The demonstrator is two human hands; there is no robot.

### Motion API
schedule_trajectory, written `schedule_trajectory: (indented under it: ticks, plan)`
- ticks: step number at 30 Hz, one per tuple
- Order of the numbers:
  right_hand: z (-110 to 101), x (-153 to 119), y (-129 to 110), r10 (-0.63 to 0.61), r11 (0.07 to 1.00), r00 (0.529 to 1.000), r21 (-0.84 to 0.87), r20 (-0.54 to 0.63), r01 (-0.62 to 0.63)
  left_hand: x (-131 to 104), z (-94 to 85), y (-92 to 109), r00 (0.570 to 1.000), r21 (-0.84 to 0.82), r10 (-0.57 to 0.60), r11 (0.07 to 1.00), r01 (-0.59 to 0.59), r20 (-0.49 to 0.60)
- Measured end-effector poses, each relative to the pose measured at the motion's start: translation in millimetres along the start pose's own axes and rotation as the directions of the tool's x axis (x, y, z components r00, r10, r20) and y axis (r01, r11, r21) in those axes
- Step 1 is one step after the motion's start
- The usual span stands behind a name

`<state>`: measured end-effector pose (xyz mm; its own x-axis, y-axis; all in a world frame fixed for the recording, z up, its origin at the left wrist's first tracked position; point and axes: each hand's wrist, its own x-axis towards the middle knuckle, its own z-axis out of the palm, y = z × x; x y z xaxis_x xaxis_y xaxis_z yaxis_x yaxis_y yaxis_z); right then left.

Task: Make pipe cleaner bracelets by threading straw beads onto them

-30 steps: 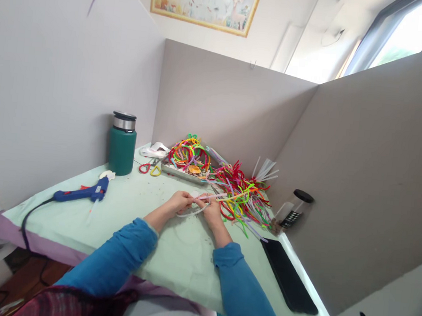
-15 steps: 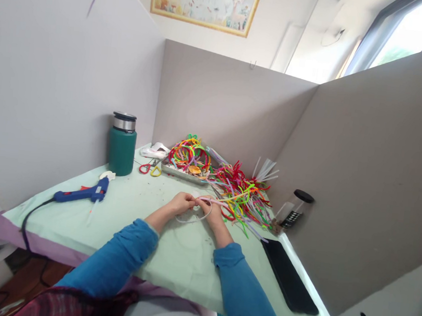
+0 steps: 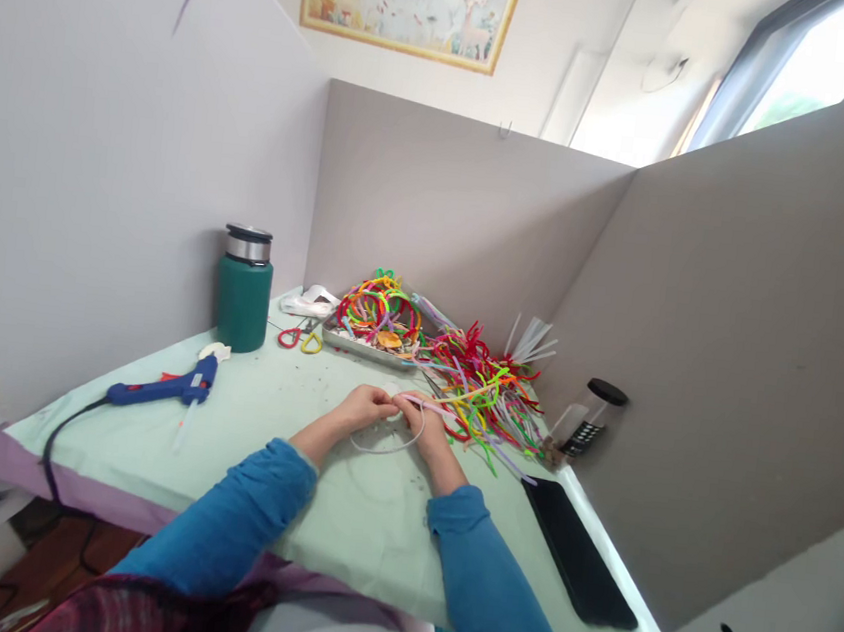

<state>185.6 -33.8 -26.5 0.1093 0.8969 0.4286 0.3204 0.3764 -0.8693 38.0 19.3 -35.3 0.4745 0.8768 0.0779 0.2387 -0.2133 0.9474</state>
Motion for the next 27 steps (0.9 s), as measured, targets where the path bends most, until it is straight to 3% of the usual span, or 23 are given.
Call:
schedule_trajectory:
  ticks: [7,27]
  plan:
    - [-1,-2,-2,0.021,0.999,1.000,0.042,0.002,-0.021,1,-0.4,-1,0.999,0.039,0.039,0.999,-0.038,-0.038]
    - [0,-1,5,0.067,0.993,0.998,0.102,0.001,-0.067,-4,-3.3,9,0.997,0.024,-0.019,1.000,0.021,-0.072]
